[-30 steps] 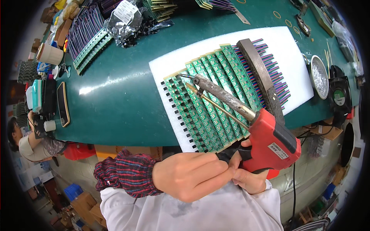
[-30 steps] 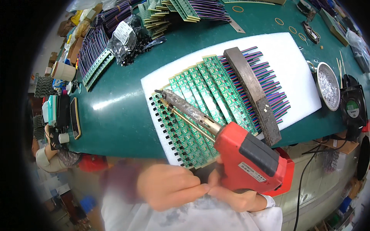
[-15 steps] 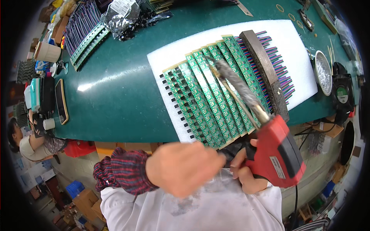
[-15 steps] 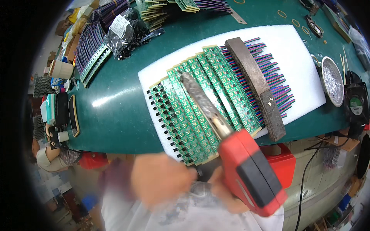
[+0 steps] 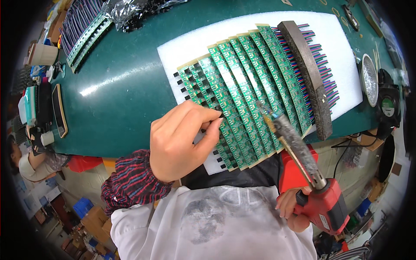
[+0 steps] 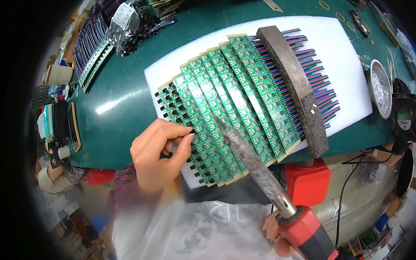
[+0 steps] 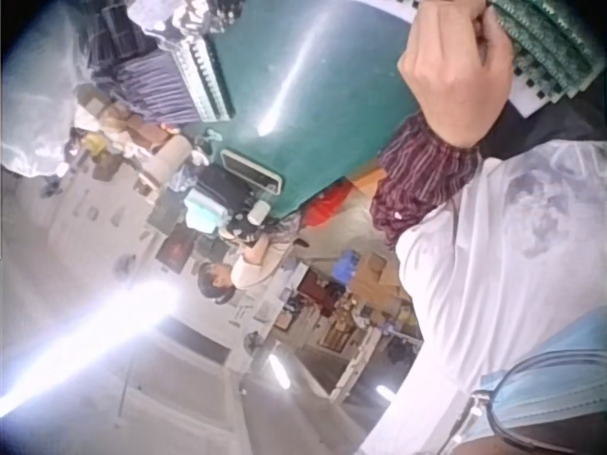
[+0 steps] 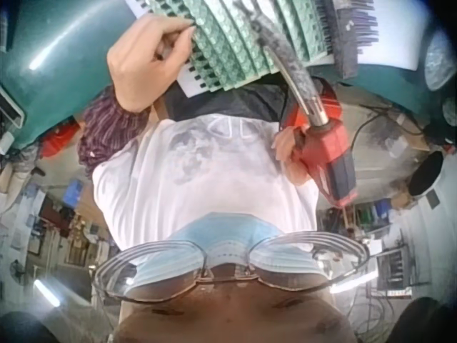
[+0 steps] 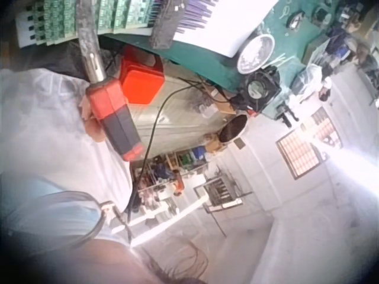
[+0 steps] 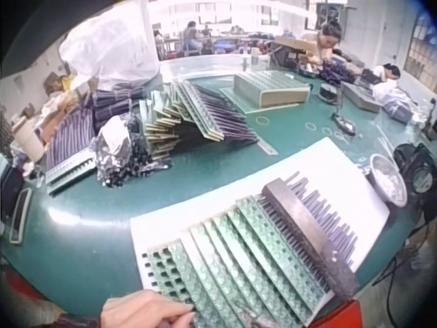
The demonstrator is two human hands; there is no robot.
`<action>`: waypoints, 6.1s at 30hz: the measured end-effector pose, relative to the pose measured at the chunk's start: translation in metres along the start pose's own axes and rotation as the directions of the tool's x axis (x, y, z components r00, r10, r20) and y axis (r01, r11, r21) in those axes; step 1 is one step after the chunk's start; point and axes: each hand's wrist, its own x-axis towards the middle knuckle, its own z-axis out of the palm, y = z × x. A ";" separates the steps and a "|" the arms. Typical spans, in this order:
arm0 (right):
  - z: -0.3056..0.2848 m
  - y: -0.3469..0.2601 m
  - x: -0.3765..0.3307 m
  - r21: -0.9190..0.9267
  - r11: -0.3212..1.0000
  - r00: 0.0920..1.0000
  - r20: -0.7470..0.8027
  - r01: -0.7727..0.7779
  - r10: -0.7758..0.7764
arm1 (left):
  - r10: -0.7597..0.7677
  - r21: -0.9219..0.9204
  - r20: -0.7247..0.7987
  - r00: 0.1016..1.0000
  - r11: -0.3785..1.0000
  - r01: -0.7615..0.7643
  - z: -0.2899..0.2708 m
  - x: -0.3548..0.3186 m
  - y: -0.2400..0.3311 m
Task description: The person repeatedly picks up electronic components by hand, positions them onto circuit boards, and solders them using a soldering iron.
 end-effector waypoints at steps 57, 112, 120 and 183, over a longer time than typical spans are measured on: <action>0.020 0.000 0.008 -0.088 0.977 0.898 -0.417 -0.196 0.142 | 0.129 0.571 -0.089 0.988 0.819 -0.055 -0.074 0.096 -0.137; 0.005 0.005 0.038 -0.440 0.897 0.998 0.037 -0.037 0.059 | 0.272 0.162 0.280 0.921 0.932 -0.325 -0.010 -0.005 0.022; -0.003 -0.027 -0.003 -0.201 0.917 0.928 0.075 -0.344 0.365 | 0.087 0.027 0.025 0.996 0.996 -0.088 0.005 -0.007 0.006; 0.021 0.008 -0.010 -0.090 0.982 0.888 -0.447 -0.165 0.108 | -0.062 0.748 0.222 0.973 0.651 -0.129 -0.070 0.125 -0.120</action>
